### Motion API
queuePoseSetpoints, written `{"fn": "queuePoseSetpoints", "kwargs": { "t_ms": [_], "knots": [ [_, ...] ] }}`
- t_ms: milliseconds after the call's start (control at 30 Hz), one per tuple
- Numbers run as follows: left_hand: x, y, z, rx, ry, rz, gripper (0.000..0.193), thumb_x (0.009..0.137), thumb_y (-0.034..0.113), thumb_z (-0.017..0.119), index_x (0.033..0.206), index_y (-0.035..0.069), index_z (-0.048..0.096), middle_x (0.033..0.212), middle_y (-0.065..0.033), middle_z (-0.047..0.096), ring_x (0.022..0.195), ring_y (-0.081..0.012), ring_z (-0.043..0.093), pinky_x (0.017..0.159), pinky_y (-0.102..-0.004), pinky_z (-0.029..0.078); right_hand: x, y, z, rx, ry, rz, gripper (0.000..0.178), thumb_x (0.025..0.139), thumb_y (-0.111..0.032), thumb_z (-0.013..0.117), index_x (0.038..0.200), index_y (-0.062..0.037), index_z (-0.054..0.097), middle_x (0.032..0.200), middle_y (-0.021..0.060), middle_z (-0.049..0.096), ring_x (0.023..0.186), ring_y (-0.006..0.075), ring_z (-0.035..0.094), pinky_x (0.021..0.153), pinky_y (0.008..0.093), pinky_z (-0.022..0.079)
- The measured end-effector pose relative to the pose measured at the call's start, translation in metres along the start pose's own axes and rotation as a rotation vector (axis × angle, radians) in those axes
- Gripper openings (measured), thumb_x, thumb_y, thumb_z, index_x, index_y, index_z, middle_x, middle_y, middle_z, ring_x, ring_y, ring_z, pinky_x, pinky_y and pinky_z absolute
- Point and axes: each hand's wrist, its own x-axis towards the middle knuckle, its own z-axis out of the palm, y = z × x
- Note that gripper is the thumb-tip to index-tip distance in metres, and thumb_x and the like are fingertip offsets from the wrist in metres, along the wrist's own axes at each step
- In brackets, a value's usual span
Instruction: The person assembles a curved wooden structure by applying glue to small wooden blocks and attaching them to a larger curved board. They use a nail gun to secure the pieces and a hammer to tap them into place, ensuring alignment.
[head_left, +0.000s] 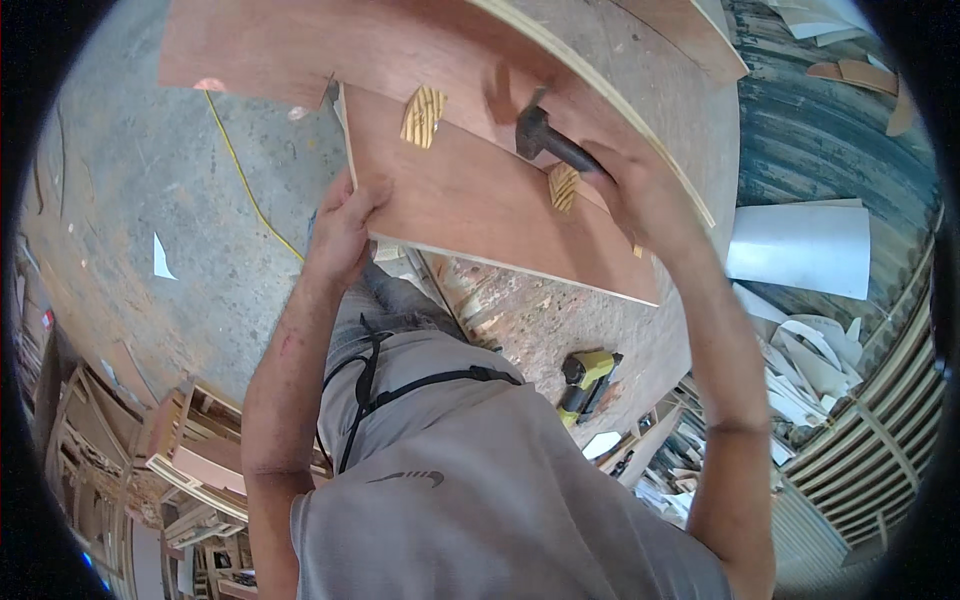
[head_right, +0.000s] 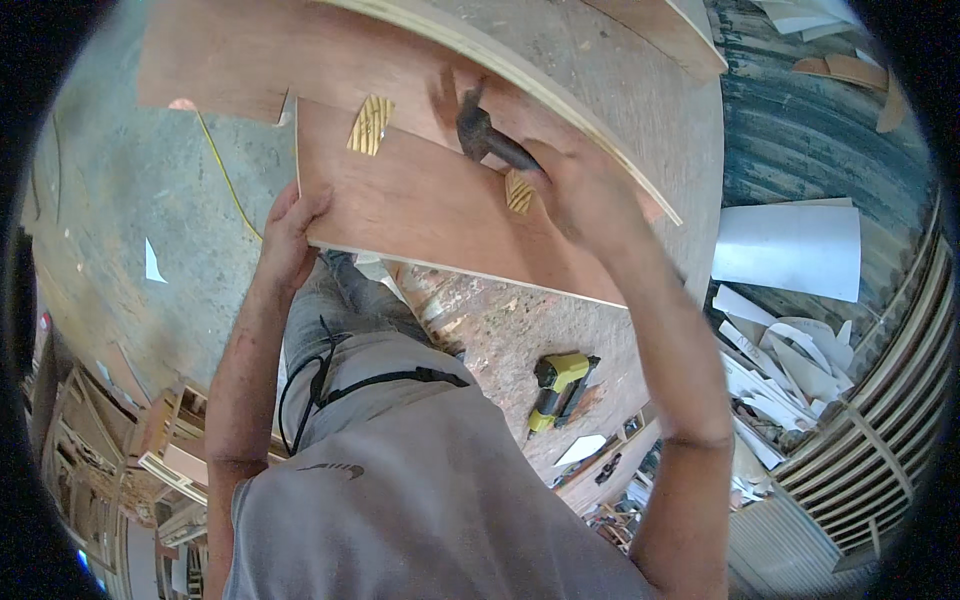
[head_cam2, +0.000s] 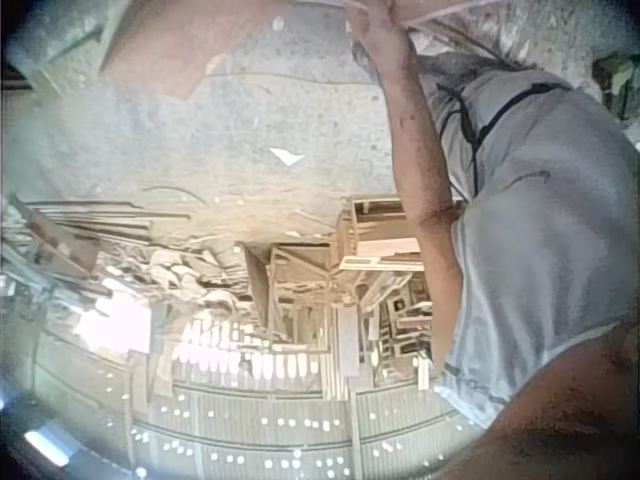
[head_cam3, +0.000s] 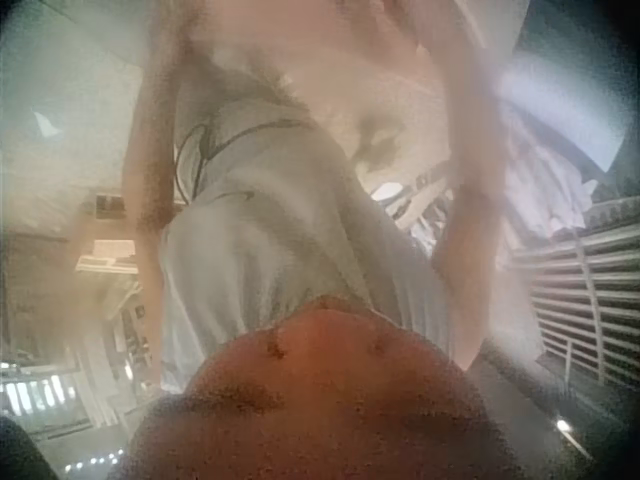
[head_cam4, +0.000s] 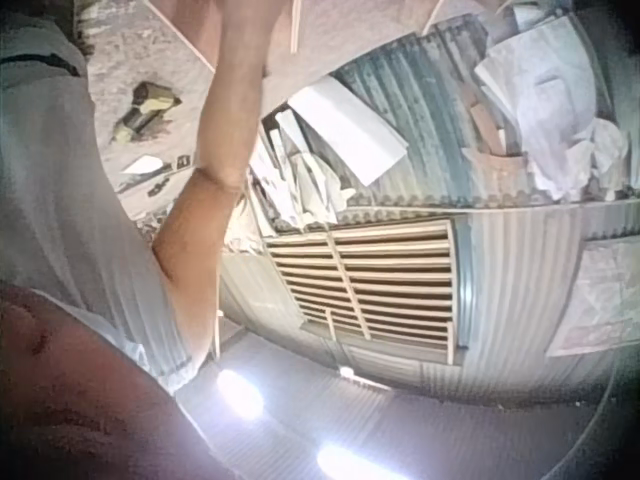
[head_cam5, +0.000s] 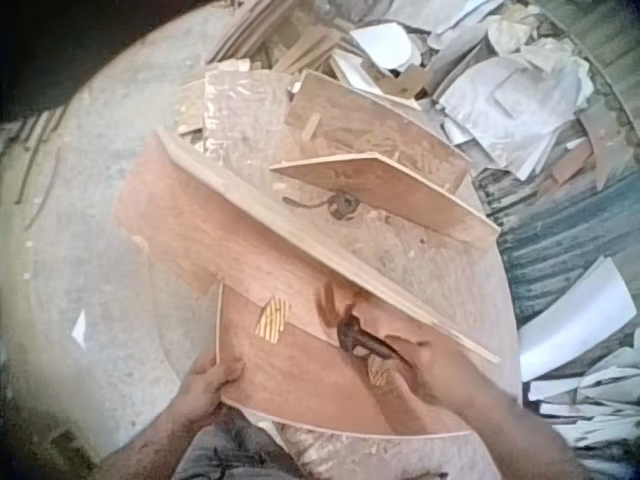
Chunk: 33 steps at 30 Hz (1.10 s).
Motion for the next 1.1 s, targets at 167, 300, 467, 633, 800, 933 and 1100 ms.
{"fn": "queuePoseSetpoints", "kwargs": {
  "t_ms": [167, 300, 467, 633, 800, 933, 1100],
  "knots": [
    [0.001, -0.012, -0.016, 0.051, -0.069, 0.041, 0.041, 0.097, 0.012, 0.061, 0.134, -0.002, 0.051, 0.127, -0.0093, 0.063, 0.113, -0.0158, 0.061, 0.1, -0.031, 0.047, -0.122, -0.001, 0.017, 0.399, 0.123, 0.356, 0.029, 0.093, -0.016, 0.068, 0.117, -0.0014, 0.066, 0.092, 0.022, 0.068, 0.08, 0.0345, 0.067, 0.073, 0.04, 0.052],
    [-0.007, -0.012, -0.02, 0.218, -0.083, 0.075, 0.038, 0.1, 0.014, 0.06, 0.133, -0.002, 0.051, 0.126, -0.0085, 0.064, 0.114, -0.0149, 0.061, 0.1, -0.0301, 0.047, -0.236, -0.001, 0.106, 0.671, 0.314, 0.748, 0.035, 0.086, -0.015, 0.078, 0.114, 0.0016, 0.066, 0.086, 0.0133, 0.068, 0.076, 0.0158, 0.063, 0.071, 0.0301, 0.051],
    [-0.009, -0.005, -0.014, 0.507, -0.011, -0.044, 0.034, 0.101, 0.022, 0.059, 0.129, 0.004, 0.052, 0.115, -0.0054, 0.066, 0.097, -0.0145, 0.066, 0.081, -0.033, 0.057, -0.308, -0.047, 0.269, 1.098, 0.911, 1.036, 0.04, 0.087, -0.015, 0.078, 0.119, 0.0027, 0.06, 0.095, 0.0049, 0.064, 0.084, 0.0131, 0.06, 0.077, 0.0281, 0.05],
    [-0.009, -0.002, -0.015, 0.84, 0.13, -0.187, 0.029, 0.101, 0.03, 0.06, 0.118, 0.008, 0.053, 0.101, -0.0047, 0.066, 0.082, -0.014, 0.066, 0.069, -0.0325, 0.059, -0.295, -0.075, 0.369, 0.991, 1.056, 1.337, 0.045, 0.086, -0.016, 0.078, 0.122, 0.0012, 0.056, 0.1, 0.0085, 0.063, 0.086, 0.0155, 0.06, 0.079, 0.0318, 0.05],
    [0.001, -0.01, -0.024, 0.998, 0.151, -0.1, 0.025, 0.101, 0.03, 0.062, 0.107, 0.006, 0.055, 0.086, -0.0024, 0.062, 0.066, -0.0111, 0.058, 0.058, -0.0287, 0.055, -0.268, -0.06, 0.387, 0.745, 0.991, 1.446, 0.042, 0.084, -0.012, 0.076, 0.12, 0.0019, 0.058, 0.107, 0.0167, 0.065, 0.1, 0.0325, 0.062, 0.089, 0.042, 0.049],
    [-0.012, 0.006, -0.013, 0.975, 0.18, -0.056, 0.027, 0.101, 0.032, 0.061, 0.11, 0.006, 0.057, 0.088, -0.0016, 0.065, 0.068, -0.0085, 0.06, 0.053, -0.0237, 0.052, -0.246, -0.045, 0.317, 0.575, 1.194, 1.146, 0.037, 0.084, -0.009, 0.074, 0.117, -0.0003, 0.061, 0.115, 0.0182, 0.062, 0.108, 0.0361, 0.059, 0.094, 0.0448, 0.047],
    [0.002, 0.044, 0.031, 0.858, 0.151, -0.088, 0.025, 0.1, 0.027, 0.06, 0.11, 0.004, 0.061, 0.085, -0.0023, 0.065, 0.065, -0.0084, 0.061, 0.049, -0.0204, 0.049, -0.198, -0.027, 0.205, 0.459, 1.216, 0.66, 0.047, 0.078, -0.014, 0.079, 0.121, -0.004, 0.062, 0.126, 0.0155, 0.059, 0.121, 0.0358, 0.053, 0.104, 0.0487, 0.042]
  ]
}}
